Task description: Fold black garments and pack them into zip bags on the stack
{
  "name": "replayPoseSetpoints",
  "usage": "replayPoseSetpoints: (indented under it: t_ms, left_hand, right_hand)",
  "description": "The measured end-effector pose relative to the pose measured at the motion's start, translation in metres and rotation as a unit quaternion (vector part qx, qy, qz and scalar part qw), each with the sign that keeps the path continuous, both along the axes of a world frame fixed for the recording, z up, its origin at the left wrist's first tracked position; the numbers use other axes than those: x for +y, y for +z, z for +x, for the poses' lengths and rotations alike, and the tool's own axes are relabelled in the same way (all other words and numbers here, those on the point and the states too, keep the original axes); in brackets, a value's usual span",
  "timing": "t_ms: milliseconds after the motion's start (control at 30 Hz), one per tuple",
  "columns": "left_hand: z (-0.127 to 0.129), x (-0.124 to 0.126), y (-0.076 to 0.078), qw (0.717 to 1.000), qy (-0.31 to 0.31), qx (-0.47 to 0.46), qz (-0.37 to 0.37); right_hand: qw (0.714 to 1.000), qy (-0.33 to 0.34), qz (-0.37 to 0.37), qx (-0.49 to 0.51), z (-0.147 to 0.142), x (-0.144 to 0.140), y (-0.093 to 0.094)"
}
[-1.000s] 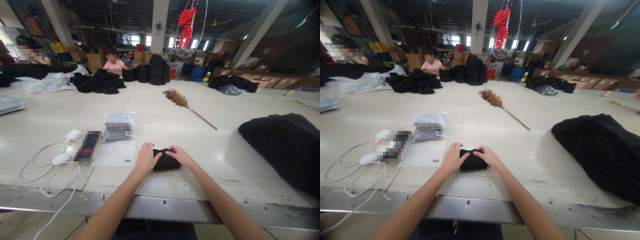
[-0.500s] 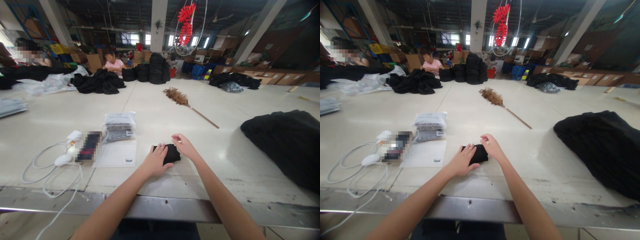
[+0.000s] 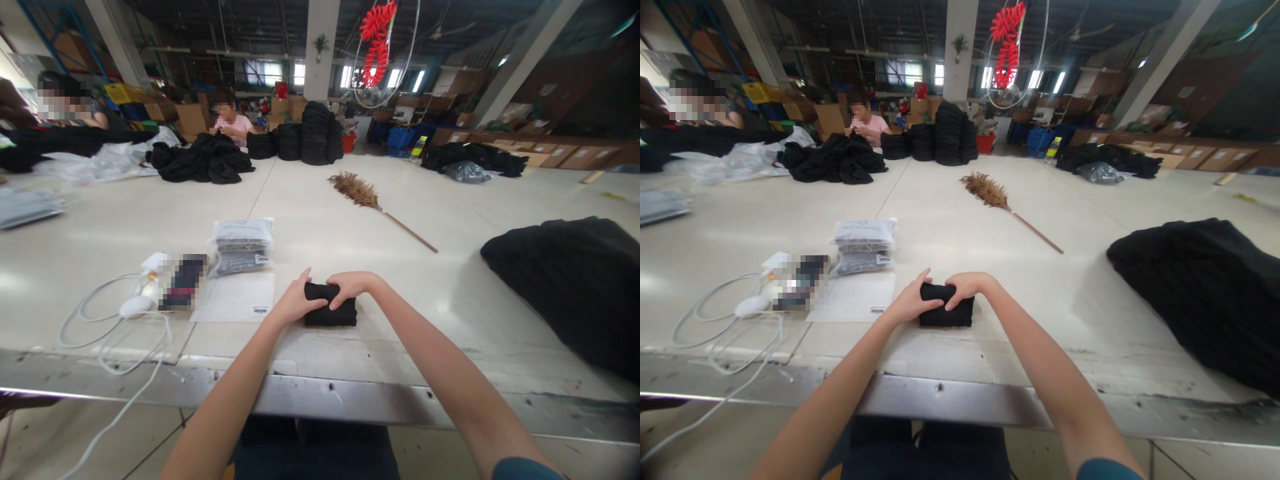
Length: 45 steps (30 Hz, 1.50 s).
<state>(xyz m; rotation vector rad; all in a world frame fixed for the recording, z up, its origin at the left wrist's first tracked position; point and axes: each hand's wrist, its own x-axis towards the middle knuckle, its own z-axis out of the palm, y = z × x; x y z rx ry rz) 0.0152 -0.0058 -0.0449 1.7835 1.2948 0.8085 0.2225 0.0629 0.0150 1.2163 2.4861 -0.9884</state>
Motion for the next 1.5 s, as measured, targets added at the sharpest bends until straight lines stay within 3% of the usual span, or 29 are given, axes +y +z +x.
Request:
replayPoseSetpoints:
  t_ms: [200, 367, 467, 600, 733, 833, 933, 1167, 1333, 1500]
  left_hand:
    - [-0.008, -0.006, 0.008, 0.998, -0.053, -0.009, -0.027]
    - [-0.008, -0.014, 0.003, 0.998, -0.061, -0.030, -0.002]
    - [-0.011, -0.013, 0.000, 0.996, -0.068, -0.063, -0.016]
    - [-0.017, -0.011, 0.000, 0.986, -0.074, -0.144, -0.045]
    - [-0.021, -0.009, 0.002, 0.936, -0.129, -0.300, -0.132]
    - [-0.018, -0.007, 0.002, 0.907, -0.075, -0.373, -0.180]
    - [-0.012, -0.007, 0.003, 0.920, -0.046, -0.356, -0.157]
    - [-0.006, -0.022, 0.022, 0.966, -0.113, -0.223, -0.060]
    - [-0.003, -0.027, 0.022, 0.974, -0.141, -0.176, -0.006]
    - [-0.006, -0.025, 0.012, 0.975, -0.081, -0.206, 0.002]
  right_hand:
    - [0.985, 0.006, 0.116, 0.126, 0.016, -0.047, -0.004]
    - [0.940, -0.031, 0.270, 0.206, 0.022, -0.087, -0.020]
    - [0.903, -0.044, 0.366, 0.220, 0.019, -0.093, -0.039]
    - [0.881, -0.078, 0.414, 0.215, 0.014, -0.093, -0.056]
    - [0.868, -0.101, 0.440, 0.206, 0.010, -0.098, -0.057]
    - [0.869, -0.095, 0.448, 0.188, 0.008, -0.104, -0.056]
    - [0.872, -0.103, 0.451, 0.162, 0.007, -0.108, -0.056]
    - [0.867, -0.095, 0.476, 0.115, 0.004, -0.109, -0.046]
    - [0.899, -0.009, 0.432, 0.072, -0.005, -0.110, -0.031]
    - [0.930, -0.013, 0.358, 0.075, -0.012, -0.117, -0.023]
